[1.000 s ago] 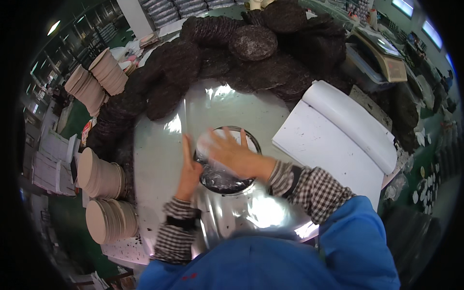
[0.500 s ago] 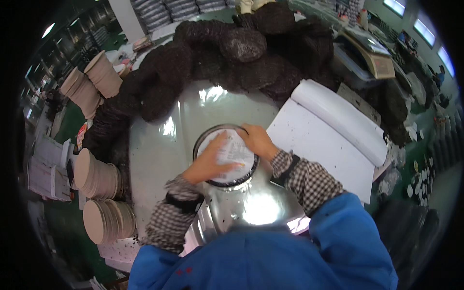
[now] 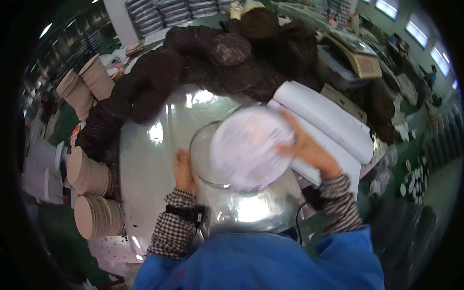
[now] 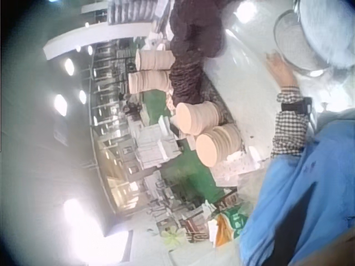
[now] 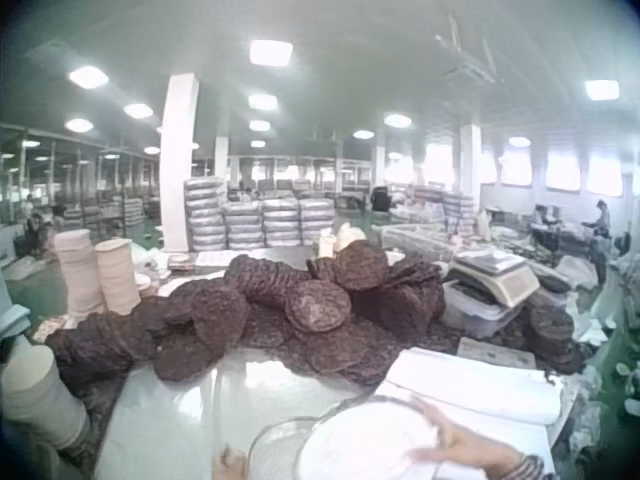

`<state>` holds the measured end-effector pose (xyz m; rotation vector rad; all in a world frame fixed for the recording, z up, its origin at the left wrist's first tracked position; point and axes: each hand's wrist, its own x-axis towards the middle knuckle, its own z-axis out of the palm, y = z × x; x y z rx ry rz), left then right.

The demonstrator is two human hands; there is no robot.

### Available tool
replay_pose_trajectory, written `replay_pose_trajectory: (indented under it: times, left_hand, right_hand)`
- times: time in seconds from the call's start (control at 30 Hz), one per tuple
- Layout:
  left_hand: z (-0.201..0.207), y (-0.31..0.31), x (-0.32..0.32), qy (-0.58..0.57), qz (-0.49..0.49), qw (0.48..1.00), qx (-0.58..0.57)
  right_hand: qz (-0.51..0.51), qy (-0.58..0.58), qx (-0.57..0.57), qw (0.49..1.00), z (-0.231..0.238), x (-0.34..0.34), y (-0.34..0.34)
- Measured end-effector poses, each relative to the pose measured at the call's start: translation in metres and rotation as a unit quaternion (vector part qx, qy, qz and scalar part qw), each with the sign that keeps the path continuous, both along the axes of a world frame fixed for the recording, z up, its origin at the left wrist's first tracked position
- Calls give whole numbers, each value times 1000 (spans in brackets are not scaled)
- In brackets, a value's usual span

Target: The person repeatedly picks up dark compressed tea cakes, places them into a metal ring mold on a plastic sheet, and wraps each cake with a white paper label. The person then removes the wrapped cake from the mold and sets it aside, repeating the process for multiple units.

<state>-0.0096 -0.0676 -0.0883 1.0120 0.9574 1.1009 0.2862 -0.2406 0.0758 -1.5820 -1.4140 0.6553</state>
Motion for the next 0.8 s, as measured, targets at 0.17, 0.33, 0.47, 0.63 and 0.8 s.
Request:
replay_pose_trajectory:
  times: [0.17, 0.33, 0.47, 0.63, 0.8]
  left_hand:
    - [18, -120, 50, 143, -405, 778, 459]
    - [-49, -159, 73, 417, -405, 504, 639]
    - [-9, -130, 56, 160, -480, 841, 189]
    - [-33, -159, 57, 253, -460, 732, 434]
    - [-24, -102, 60, 189, -330, 915, 137]
  right_hand:
    - [-501, 448, 396, 626, -24, 165, -87]
    - [-16, -8, 53, 998, -62, 1, 14]
    - [197, -442, 37, 874, -102, -58, 73]
    - [219, -412, 76, 881, -116, -44, 96]
    - [202, -398, 61, 893, -110, -36, 101]
